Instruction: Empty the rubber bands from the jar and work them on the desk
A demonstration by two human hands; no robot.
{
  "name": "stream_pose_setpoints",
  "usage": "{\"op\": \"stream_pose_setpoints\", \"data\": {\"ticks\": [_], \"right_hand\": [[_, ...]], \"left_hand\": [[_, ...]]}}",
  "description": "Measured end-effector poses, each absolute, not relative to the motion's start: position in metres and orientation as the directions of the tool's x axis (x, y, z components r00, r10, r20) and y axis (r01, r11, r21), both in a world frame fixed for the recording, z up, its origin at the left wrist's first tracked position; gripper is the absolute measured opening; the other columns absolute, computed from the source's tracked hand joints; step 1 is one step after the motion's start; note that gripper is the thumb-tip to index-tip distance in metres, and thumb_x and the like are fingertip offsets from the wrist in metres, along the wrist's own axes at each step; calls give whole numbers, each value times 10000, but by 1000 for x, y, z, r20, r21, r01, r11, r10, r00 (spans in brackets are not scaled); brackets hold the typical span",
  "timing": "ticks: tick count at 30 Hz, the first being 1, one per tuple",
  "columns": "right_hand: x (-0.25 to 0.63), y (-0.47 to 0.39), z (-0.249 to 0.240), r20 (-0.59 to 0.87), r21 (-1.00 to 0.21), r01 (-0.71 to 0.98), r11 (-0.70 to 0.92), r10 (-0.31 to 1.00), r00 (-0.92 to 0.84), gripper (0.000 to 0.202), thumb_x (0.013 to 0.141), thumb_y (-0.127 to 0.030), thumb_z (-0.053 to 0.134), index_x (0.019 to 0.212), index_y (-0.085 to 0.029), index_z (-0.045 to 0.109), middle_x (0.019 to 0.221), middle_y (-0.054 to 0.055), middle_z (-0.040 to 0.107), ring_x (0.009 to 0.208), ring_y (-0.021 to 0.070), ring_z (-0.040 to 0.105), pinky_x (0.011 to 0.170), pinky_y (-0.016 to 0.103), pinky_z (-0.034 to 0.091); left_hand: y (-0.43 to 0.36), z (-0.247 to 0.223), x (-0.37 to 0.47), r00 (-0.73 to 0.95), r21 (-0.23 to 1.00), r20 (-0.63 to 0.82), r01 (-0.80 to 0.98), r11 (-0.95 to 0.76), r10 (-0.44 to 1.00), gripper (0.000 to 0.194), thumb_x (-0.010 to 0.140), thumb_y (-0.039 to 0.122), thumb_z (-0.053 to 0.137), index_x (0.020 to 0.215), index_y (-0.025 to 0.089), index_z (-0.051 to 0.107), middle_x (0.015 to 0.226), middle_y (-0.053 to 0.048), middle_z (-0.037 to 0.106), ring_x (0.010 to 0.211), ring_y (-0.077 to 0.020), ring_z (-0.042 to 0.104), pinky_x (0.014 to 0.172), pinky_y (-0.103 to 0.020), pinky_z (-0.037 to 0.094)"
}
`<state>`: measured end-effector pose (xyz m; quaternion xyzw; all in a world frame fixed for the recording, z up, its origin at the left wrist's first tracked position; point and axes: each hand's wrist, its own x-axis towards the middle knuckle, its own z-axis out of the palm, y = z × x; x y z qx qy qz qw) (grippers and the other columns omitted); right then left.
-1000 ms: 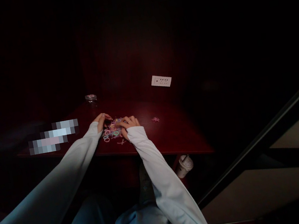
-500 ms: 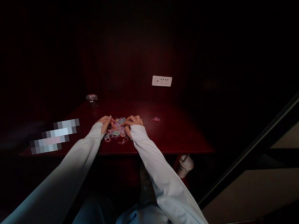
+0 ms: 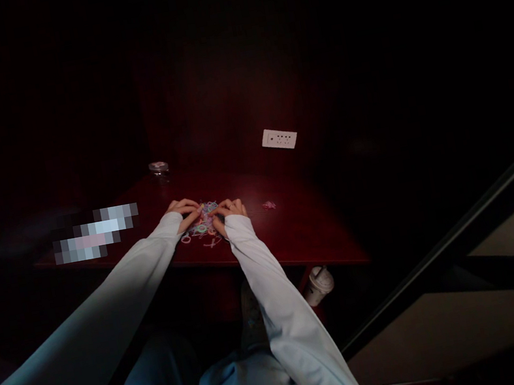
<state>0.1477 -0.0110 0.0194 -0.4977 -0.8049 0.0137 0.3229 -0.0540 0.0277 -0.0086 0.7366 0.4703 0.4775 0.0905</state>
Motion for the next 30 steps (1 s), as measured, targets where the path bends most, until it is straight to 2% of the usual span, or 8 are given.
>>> {"op": "stream_pose_setpoints", "data": {"ticks": [4,11,30], "right_hand": [[148,-7,16,508,-346,782,519,804,-309,186,901,-336,710,1060,-296,797,1095,44,666,1084,240,456,971,369,363],[149,-1,11,514,-383,755,532,802,-305,193,832,-347,798,1023,-323,800,1076,32,667,1064,244,448,976,386,358],[149,-2,15,543,-383,725,572,774,-325,120,864,-382,758,932,-289,792,1053,40,682,1055,245,459,973,385,377]], "left_hand": [[31,-10,-57,165,531,596,654,-540,786,189,856,369,656,752,259,769,1038,-10,745,936,-226,546,909,-385,424],[34,-13,-58,161,515,615,659,-548,772,184,854,361,650,751,261,764,1032,-3,749,917,-219,555,892,-388,436],[38,-13,-58,202,490,632,644,-588,748,136,829,344,675,772,239,739,1006,-9,739,898,-200,617,940,-401,433]]}}
